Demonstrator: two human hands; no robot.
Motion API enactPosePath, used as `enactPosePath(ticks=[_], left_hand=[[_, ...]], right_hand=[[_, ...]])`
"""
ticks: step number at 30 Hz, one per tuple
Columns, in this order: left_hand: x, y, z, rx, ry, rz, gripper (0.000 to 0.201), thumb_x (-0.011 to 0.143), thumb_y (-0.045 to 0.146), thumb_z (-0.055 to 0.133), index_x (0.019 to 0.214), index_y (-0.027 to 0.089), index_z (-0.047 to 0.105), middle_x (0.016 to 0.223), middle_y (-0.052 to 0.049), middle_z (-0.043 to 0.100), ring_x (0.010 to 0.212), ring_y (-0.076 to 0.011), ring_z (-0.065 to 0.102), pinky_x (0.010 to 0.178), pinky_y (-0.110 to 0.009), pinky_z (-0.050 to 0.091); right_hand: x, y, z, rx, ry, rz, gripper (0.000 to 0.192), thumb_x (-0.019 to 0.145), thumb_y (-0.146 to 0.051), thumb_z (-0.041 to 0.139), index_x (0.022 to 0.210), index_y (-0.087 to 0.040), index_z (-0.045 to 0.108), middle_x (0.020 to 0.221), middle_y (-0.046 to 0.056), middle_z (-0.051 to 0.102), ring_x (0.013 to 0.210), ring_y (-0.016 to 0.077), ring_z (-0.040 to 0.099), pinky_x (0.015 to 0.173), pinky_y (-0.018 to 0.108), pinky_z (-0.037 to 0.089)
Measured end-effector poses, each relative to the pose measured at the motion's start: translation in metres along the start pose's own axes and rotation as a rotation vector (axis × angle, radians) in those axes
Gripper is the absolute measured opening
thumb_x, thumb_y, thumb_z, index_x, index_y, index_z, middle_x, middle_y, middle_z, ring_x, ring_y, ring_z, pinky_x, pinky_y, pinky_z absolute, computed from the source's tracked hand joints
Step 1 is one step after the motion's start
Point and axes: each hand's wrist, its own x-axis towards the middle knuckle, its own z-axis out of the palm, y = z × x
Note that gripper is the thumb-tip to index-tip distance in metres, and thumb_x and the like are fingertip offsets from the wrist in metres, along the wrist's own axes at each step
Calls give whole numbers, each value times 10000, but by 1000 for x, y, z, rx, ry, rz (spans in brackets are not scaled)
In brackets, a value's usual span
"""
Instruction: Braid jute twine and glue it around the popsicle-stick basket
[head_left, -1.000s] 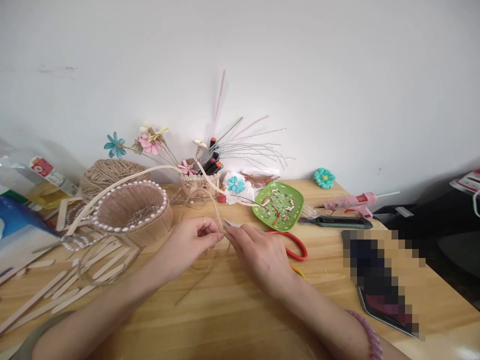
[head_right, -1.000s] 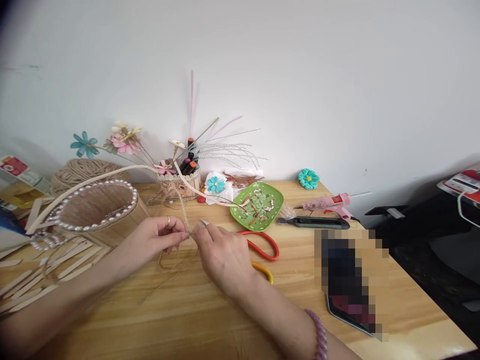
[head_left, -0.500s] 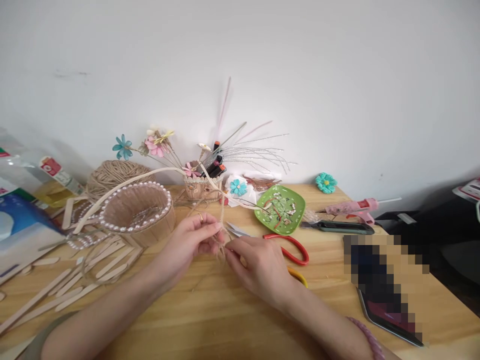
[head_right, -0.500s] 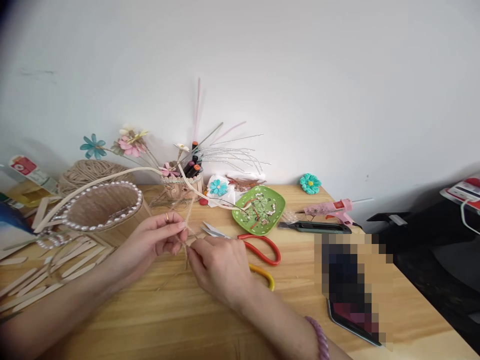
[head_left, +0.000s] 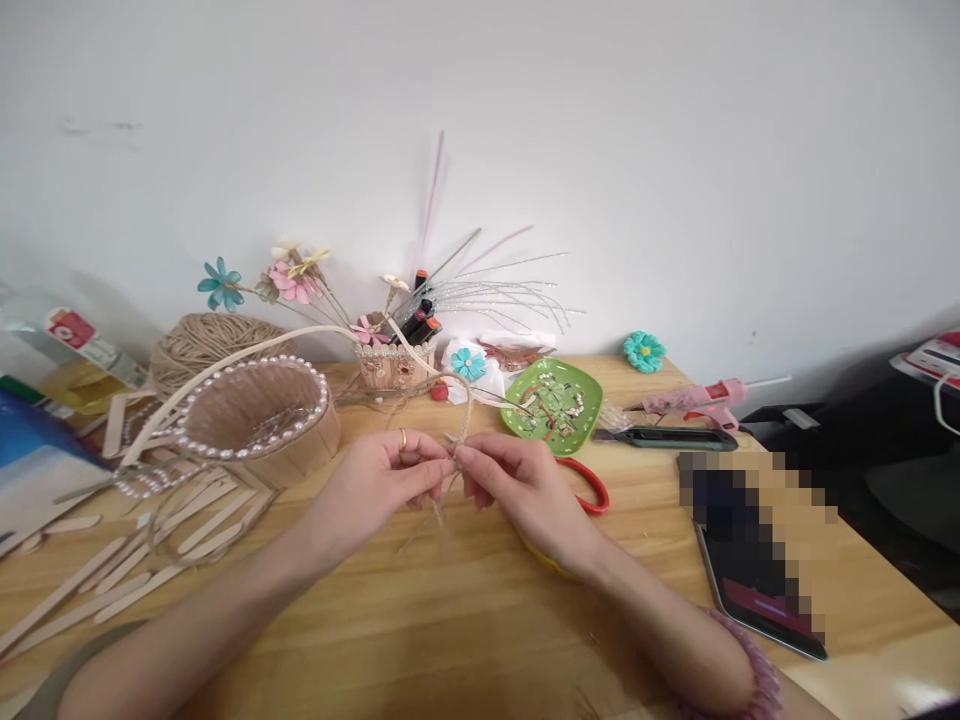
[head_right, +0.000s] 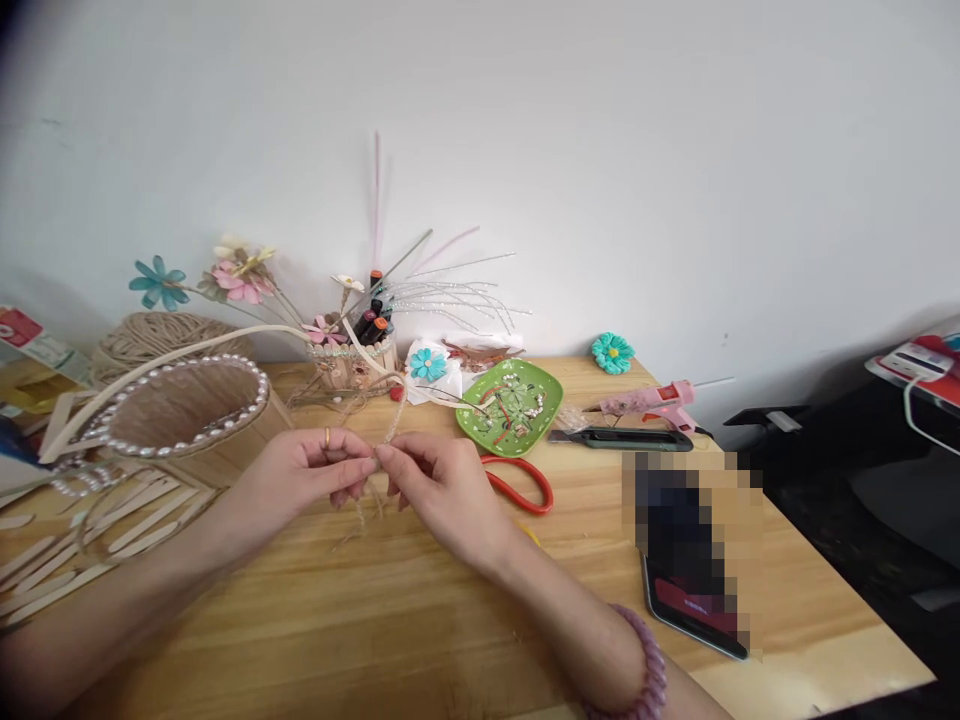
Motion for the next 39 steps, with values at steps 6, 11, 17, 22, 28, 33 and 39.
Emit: enactPosePath(ticks=[6,11,17,22,28,33,39], left_hand=[[-3,0,0,-73,-60,-23,123,689,272,603,615,175,603,574,29,591,557,-106,514,574,-237,428],[-3,-6,-3,-180,-97,-28,116,684,280,640,650,175,605,583,27,607,574,-108,532,558,-230,424],[-3,-12,2,-336,-60,-67,163,623,291,702,634,166,599,507,41,577,498,-79,473,492,-200,363],[-4,-17,8,-530,-52,-128,202,569,303,727,604,168,580,420,64,498,415,-51,371,417,-179,280],[-5,-12,-2,-21,-101,120,93,652,280,658,655,188,669,504,20,589,455,-104,505,455,-228,382],[-10,-27,-7,1007,156,914,264,873,195,431,983,176,670,686,-56,672,642,-172,611,574,-273,455],[-14,-42,-3,1360,439,1136,311,872,117,427,1165,137,529,764,-71,667,688,-167,618,613,-263,470]], right_hand=[[1,6,-1,50,91,8,321,838,-395,517,619,-166,469,507,-61,423,460,66,353,440,194,274],[0,3,-2,50,119,-39,354,831,-390,525,569,-171,435,503,-62,391,473,70,317,453,209,248],[0,4,-1,147,129,-32,367,792,-414,567,560,-172,416,529,-65,308,487,68,239,451,224,176],[1,4,1,184,100,-50,374,781,-431,582,570,-170,417,544,-63,297,504,70,225,460,227,166],[1,5,3,249,88,-22,333,774,-402,595,587,-162,460,516,-70,315,484,64,224,451,225,155],[5,9,3,416,128,80,324,752,-385,621,578,-155,474,443,-89,331,420,46,207,427,223,127],[4,4,4,564,64,195,281,665,-356,713,809,-128,633,562,-45,510,463,47,386,457,199,246]])
